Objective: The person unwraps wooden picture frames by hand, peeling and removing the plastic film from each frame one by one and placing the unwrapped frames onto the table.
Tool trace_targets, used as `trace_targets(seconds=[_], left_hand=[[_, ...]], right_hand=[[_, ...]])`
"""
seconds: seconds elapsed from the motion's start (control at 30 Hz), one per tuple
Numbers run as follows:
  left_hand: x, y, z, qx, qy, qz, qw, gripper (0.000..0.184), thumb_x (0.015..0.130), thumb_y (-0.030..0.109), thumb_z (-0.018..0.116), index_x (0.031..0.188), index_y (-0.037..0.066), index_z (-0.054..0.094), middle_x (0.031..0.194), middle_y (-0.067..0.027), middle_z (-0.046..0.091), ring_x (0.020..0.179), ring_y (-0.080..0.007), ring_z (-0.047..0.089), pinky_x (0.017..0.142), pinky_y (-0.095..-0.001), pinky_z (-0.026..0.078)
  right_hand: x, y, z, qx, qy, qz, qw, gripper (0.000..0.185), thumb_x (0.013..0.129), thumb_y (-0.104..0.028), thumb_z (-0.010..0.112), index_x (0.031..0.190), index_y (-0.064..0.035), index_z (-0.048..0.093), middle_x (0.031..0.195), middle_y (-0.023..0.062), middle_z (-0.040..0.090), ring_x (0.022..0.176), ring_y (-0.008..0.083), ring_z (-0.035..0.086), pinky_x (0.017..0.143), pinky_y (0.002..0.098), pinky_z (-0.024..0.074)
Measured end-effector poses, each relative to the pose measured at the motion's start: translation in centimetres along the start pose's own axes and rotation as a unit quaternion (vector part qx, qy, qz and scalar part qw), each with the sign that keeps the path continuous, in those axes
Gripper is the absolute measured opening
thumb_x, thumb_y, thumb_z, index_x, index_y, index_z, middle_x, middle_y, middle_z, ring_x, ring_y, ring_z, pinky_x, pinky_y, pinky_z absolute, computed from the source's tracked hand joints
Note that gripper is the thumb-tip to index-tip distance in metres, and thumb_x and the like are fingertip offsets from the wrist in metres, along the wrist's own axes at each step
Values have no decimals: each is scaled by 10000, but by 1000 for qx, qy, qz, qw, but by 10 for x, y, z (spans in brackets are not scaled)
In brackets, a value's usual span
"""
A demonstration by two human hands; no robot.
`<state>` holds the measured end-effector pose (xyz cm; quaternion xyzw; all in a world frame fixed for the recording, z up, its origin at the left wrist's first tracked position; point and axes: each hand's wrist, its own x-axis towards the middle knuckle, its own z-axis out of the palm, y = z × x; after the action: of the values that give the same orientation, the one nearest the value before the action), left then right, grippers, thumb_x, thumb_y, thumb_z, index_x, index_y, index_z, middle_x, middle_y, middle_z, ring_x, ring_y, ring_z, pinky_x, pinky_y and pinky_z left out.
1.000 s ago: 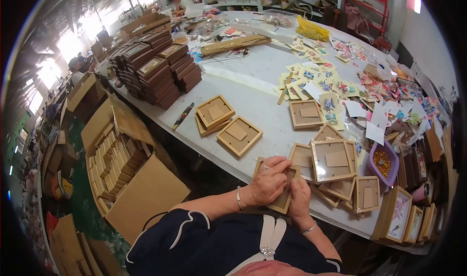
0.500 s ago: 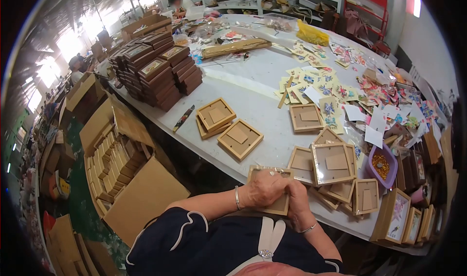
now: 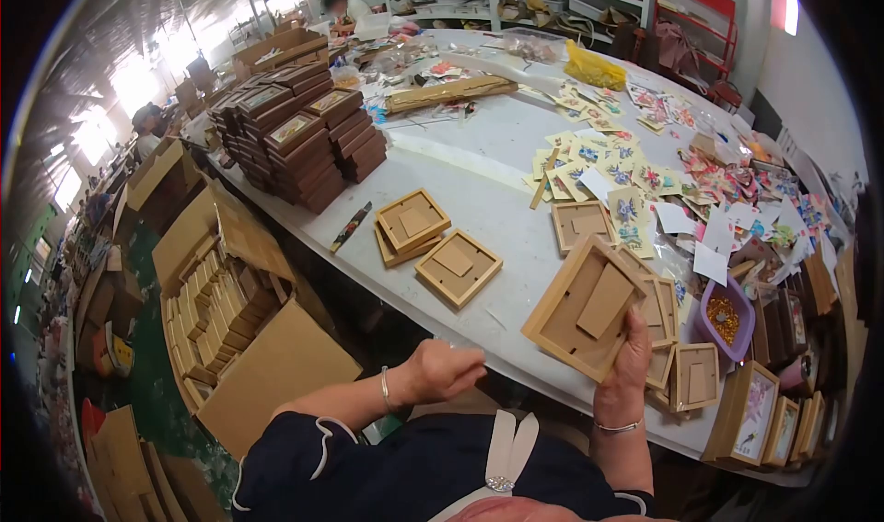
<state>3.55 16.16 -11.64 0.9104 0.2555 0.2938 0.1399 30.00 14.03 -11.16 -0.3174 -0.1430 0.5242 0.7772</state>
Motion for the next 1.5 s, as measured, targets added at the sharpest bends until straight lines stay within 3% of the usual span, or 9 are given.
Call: trace_targets(seconds=[0.17, 0.27, 0.43, 0.5, 0.6, 0.77, 0.93, 1.13, 1.5], left_hand=[[3, -2, 30, -187, -71, -80, 976, 202, 722, 106, 638, 908, 67, 569, 695, -59, 569, 567, -192, 515, 528, -244, 418], [13, -7, 41, -459, -36, -209, 863, 277, 756, 114, 619, 1013, 42, 549, 799, -61, 594, 669, -147, 540, 592, -220, 434], [26, 4, 41, -383, 98, -309, 865, 341, 825, 182, 583, 1109, 7, 509, 930, -64, 567, 774, -100, 495, 667, -203, 415], [26, -4, 38, -557, 122, -311, 761, 369, 825, 197, 589, 1111, -17, 498, 899, -62, 564, 751, -88, 485, 665, -195, 408], [27, 0, 26, -562, 37, -287, 775, 322, 825, 185, 595, 1059, -15, 500, 843, -54, 553, 704, -82, 481, 623, -188, 405], [22, 12, 30, -489, 37, -262, 831, 249, 826, 193, 601, 967, 7, 513, 762, -46, 532, 642, -87, 474, 577, -203, 408], [19, 15, 22, -377, 8, -258, 890, 249, 818, 159, 619, 983, 13, 504, 738, -15, 494, 589, -76, 424, 526, -186, 366], [18, 11, 30, -310, 11, -226, 923, 251, 833, 237, 588, 915, 9, 522, 689, -52, 510, 596, -140, 473, 554, -242, 401], [23, 8, 30, -283, 42, -73, 956, 231, 851, 224, 568, 928, 8, 545, 725, -61, 536, 606, -161, 468, 580, -255, 398]], right_hand=[[-8, 6, 18, 9, 10, 9, 1000, 303, 880, -192, 480, 1086, 26, 520, 948, 90, 606, 777, 144, 580, 690, 242, 470], [-15, 3, 23, -146, -9, -82, 986, 259, 869, -141, 479, 1064, 27, 505, 934, 90, 581, 783, 125, 533, 708, 223, 430], [-33, 35, 11, -282, -90, -78, 952, 298, 889, -200, 462, 1098, 5, 518, 913, 82, 585, 807, 135, 525, 724, 244, 424], [-26, 38, 2, -223, -110, -12, 969, 311, 884, -213, 474, 1113, -7, 517, 937, 84, 589, 821, 142, 536, 734, 257, 437], [-23, 38, -10, -40, -157, 195, 967, 358, 869, -252, 512, 1159, -43, 514, 1008, 89, 600, 864, 161, 569, 766, 298, 476], [-36, 37, -9, 89, -211, 316, 921, 390, 887, -259, 480, 1214, -47, 486, 1086, 112, 590, 906, 202, 599, 761, 300, 507], [-43, 32, -8, -73, -164, 304, 936, 393, 870, -275, 504, 1201, -64, 503, 1082, 114, 598, 931, 219, 605, 783, 332, 516], [-39, 36, -11, 4, -112, 369, 923, 348, 854, -228, 533, 1160, -61, 528, 1021, 96, 615, 868, 179, 607, 755, 307, 514], [-37, 38, -17, -49, -195, 250, 947, 199, 849, -165, 548, 1014, -55, 563, 892, 53, 607, 754, 93, 560, 671, 220, 486]])
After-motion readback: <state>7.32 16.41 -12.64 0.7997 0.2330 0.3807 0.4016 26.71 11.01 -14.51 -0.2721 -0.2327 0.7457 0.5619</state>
